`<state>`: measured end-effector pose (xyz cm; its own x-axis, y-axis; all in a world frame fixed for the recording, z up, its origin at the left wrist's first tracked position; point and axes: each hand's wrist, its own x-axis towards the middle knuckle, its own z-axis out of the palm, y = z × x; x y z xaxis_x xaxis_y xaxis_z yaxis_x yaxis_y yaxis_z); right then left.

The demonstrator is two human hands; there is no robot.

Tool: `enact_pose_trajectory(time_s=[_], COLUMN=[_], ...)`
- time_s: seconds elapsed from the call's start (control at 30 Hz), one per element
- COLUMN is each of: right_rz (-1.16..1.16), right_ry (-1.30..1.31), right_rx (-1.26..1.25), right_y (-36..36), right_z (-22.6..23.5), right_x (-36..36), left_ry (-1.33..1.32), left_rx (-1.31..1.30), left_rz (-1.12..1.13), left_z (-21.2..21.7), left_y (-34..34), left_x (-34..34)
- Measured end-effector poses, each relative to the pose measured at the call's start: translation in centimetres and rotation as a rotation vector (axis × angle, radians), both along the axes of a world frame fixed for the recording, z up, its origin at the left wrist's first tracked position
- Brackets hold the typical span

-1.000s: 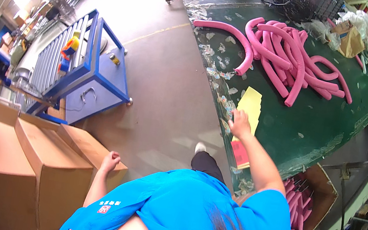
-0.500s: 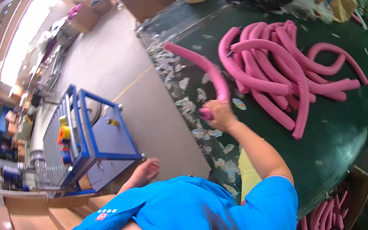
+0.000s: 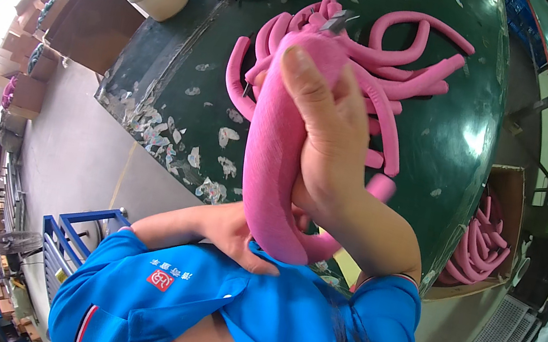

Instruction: The person repeatedly inserts black plastic components into pink foam tubes using a press machine. The person then stacks the finished pink foam handles into a cardboard box.

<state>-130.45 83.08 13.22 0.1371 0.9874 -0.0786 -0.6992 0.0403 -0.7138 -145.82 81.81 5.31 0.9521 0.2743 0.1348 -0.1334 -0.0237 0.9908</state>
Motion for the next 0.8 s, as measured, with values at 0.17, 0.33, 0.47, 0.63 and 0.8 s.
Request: enact_pose_trajectory(time_s=[0.17,0.33,0.47,0.63,0.8], right_rz=[-0.25,-0.353,0.277,0.001,0.593], right_ry=[-0.81,-2.07,-2.023,-2.054,-1.8], right_rx=[0.609,-0.001,-0.471,-0.108,0.194], right_y=[11.2,19.0,20.4,20.3,18.0], right_z=[-5.7,-23.5,-27.2,-17.7,-12.6], right_x=[-1.5,10.3,13.9,11.6,6.3], left_ry=[-0.051,-0.117,0.054,0.01,0.096], left_rx=[-0.651,-1.102,-1.421,-1.376,-1.456], left_rz=[0.558,1.052,1.122,1.128,1.102], left_z=[-4.4,-17.2,-25.0,-28.1,-30.8], left_y=[5.8,13.3,17.4,19.6,19.6], left_x=[-2.1,-9.6,-13.9,-12.0,-10.9])
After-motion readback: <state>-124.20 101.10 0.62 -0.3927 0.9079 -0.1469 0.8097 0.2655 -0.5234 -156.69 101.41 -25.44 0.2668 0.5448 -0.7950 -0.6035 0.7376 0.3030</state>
